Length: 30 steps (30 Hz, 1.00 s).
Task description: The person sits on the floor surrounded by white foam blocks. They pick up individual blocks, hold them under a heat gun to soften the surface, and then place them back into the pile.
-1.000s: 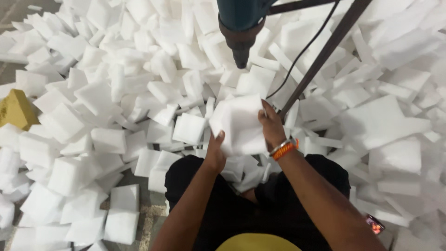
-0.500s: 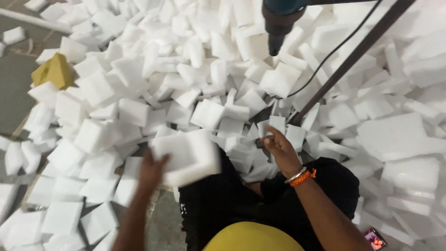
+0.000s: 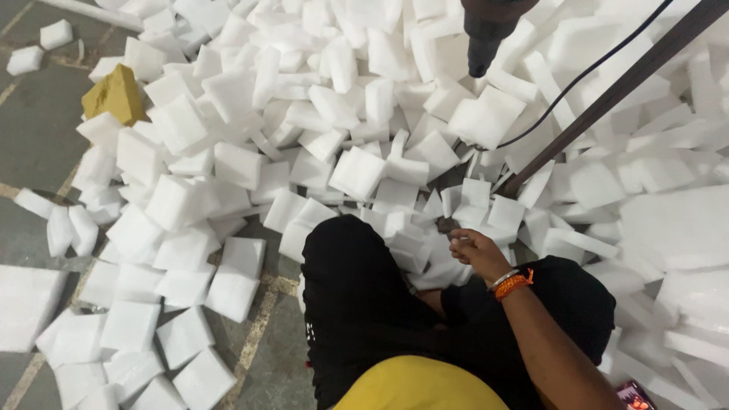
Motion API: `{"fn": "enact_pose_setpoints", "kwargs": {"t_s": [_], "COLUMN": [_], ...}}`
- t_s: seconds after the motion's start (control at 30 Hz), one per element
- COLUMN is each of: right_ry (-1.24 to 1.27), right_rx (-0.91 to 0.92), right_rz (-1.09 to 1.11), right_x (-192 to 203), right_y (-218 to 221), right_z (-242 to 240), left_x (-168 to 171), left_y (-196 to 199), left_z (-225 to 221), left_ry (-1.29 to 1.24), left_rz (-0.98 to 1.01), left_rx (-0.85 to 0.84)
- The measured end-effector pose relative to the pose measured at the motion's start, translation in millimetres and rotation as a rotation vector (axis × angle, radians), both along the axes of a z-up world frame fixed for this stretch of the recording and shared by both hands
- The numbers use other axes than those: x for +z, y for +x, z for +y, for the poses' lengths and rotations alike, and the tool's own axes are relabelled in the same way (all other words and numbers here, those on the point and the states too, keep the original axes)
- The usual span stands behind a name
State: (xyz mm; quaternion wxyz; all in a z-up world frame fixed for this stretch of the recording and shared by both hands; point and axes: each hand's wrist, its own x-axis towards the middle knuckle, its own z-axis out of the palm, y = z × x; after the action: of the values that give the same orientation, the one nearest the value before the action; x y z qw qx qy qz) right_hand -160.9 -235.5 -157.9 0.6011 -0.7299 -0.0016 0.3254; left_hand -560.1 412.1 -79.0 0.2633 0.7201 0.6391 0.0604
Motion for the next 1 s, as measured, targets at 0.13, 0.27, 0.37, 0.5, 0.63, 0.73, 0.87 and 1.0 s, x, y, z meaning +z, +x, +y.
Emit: {"fn": "enact_pose_setpoints", "kwargs": {"t_s": [0.13, 0.27, 0.37, 0.5, 0.63, 0.73, 0.87, 1.0], "right_ry": [0.115, -0.033, -0.079, -0.281, -0.441, -0.438, -0.438, -0.419], "right_rx": [-0.021, 0.044, 0.061, 0.153, 0.269, 0.294, 0.345, 0.379], "right_rz": [0.006, -0.058, -0.221, -0.186, -0.245, -0.281, -0.286, -0.161], "right_x": [-17.0, -21.2, -20.8, -14.5, -13.9, -17.1, -19.0, -19.4], "right_y": [5.3, 0.6, -6.3, -1.6, 16.3, 31.6, 39.2, 43.4], "right_z": [-0.4, -6.1, -10.5, -2.9, 9.6, 14.6, 20.9, 28.3], "left_x": [-42.9, -79.4, -101.5, -102.4, -89.3, -92.7, -118.0, -147.0], "left_y": [54.9, 174.3, 298.9, 443.0, 512.5, 536.9, 552.7, 566.1], "left_z": [-28.2, -82.7, -152.1, -250.0, -316.3, -345.3, -357.6, -345.0], "left_ry": [0.043, 0.133, 0.031, -0.064, 0.233, 0.328, 0.237, 0.331], "left_rz": [-0.043, -0.258, -0.736, -0.429, -0.109, -0.028, 0.102, 0.07], "left_rx": [0.071, -0.07, -0.497, -0.971, -1.341, -1.319, -1.333, -1.263]}}
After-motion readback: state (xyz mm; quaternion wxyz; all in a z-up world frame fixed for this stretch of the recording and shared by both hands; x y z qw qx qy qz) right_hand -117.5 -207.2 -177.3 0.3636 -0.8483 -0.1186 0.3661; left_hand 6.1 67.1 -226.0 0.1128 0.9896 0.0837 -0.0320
